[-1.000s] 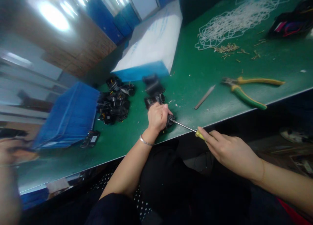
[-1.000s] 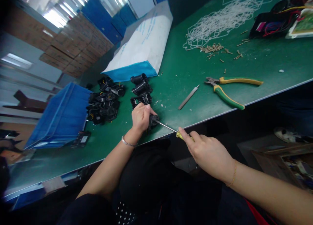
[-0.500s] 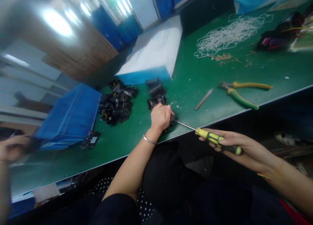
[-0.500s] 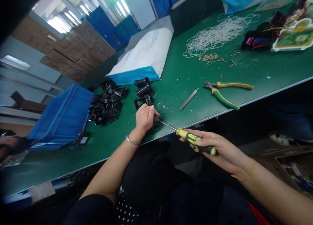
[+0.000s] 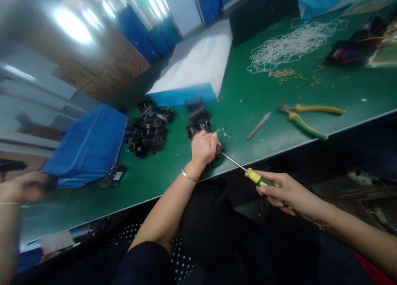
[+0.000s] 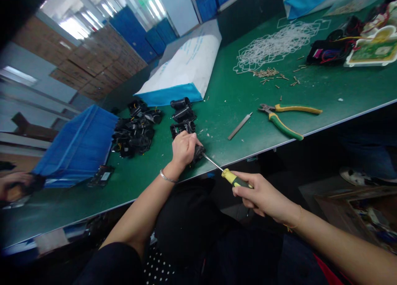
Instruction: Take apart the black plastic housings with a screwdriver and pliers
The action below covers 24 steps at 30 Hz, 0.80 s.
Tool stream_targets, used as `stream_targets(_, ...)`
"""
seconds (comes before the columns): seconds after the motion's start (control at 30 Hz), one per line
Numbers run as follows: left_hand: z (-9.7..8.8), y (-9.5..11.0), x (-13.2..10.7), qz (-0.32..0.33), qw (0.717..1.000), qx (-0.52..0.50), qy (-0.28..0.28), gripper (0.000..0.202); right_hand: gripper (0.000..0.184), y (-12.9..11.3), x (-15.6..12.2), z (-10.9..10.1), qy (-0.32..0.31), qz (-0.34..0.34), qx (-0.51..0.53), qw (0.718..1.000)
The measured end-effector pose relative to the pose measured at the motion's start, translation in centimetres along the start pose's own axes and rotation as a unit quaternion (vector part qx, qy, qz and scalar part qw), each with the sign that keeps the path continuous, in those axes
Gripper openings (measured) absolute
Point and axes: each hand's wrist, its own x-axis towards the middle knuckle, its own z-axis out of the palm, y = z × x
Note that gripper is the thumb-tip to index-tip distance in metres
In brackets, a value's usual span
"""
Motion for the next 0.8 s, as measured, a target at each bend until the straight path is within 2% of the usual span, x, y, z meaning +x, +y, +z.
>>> stream_targets(0.03,0.0,0.0,0.0,-0.002,1.000,0.001,0.000,0.061,0.057,0.4,0.2,0.0,0.026,-0.048,-0.090,0.995)
stream_targets(0.07,-0.1,0.0,0.0,-0.005,1.000,0.000,0.001,0.061,0.056,0.8,0.3,-0.1,0.055,-0.101,-0.191,0.975)
stream_targets(0.1,-0.1,-0.1,-0.1,-0.008,1.000,0.000,0.002,0.061,0.055,1.1,0.5,-0.3,0.083,-0.152,-0.300,0.938)
stream_targets(0.13,-0.1,-0.1,-0.1,-0.012,1.000,-0.001,0.002,0.060,0.056,1.3,0.6,-0.6,0.107,-0.193,-0.409,0.885)
stream_targets(0.2,-0.2,-0.1,0.0,-0.018,1.000,-0.001,-0.001,0.060,0.060,1.1,0.7,-1.4,0.136,-0.237,-0.597,0.755)
stream_targets(0.23,-0.3,-0.1,0.0,-0.019,1.000,-0.001,-0.004,0.060,0.062,0.8,0.7,-1.8,0.141,-0.249,-0.662,0.693)
stream_targets(0.27,-0.3,0.0,0.0,-0.019,1.000,0.000,-0.006,0.060,0.063,0.4,0.6,-2.2,0.143,-0.259,-0.705,0.645)
stream_targets(0.3,-0.4,0.0,0.0,-0.019,1.000,0.002,-0.008,0.061,0.064,-0.1,0.6,-2.5,0.145,-0.266,-0.726,0.617)
stream_targets(0.33,-0.4,0.1,0.0,-0.018,1.000,0.004,-0.008,0.061,0.064,-0.5,0.5,-2.8,0.150,-0.266,-0.729,0.613)
stream_targets(0.37,-0.4,0.1,0.0,-0.018,1.000,0.006,-0.008,0.061,0.063,-0.9,0.5,-3.0,0.156,-0.258,-0.713,0.633)
stream_targets(0.4,-0.4,0.1,0.0,-0.019,1.000,0.008,-0.006,0.061,0.063,-1.2,0.4,-3.1,0.162,-0.243,-0.677,0.675)
stream_targets(0.43,-0.4,0.1,-0.1,-0.019,1.000,0.008,-0.004,0.061,0.063,-1.4,0.4,-3.3,0.158,-0.221,-0.621,0.735)
stream_targets(0.5,-0.4,0.1,-0.2,-0.018,1.000,0.006,-0.002,0.061,0.061,-1.4,0.2,-3.4,0.117,-0.162,-0.442,0.875)
stream_targets(0.53,-0.4,0.1,-0.2,-0.018,1.000,0.005,-0.001,0.060,0.057,-1.3,0.1,-3.5,0.089,-0.128,-0.327,0.932)
stream_targets(0.57,-0.4,0.1,-0.3,-0.018,1.000,0.004,-0.001,0.060,0.053,-1.2,0.0,-3.5,0.064,-0.092,-0.211,0.971)
stream_targets(0.6,-0.3,0.0,-0.3,-0.018,1.000,0.004,-0.001,0.060,0.049,-1.0,-0.1,-3.5,0.048,-0.054,-0.106,0.992)
stream_targets(0.63,-0.3,0.0,-0.3,-0.019,1.000,0.005,-0.002,0.060,0.047,-0.9,-0.2,-3.5,0.039,-0.017,-0.021,0.999)
stream_targets(0.7,-0.3,0.0,-0.3,-0.019,1.000,0.005,-0.003,0.061,0.048,-0.7,-0.1,-3.2,0.029,0.036,0.060,0.997)
stream_targets(0.77,-0.3,0.0,-0.2,-0.017,1.000,0.003,-0.004,0.061,0.050,-0.6,0.0,-2.9,0.022,0.029,0.016,0.999)
stream_targets(0.8,-0.4,0.0,-0.2,-0.017,1.000,0.002,-0.003,0.061,0.049,-0.6,0.1,-2.8,0.035,-0.007,-0.049,0.998)
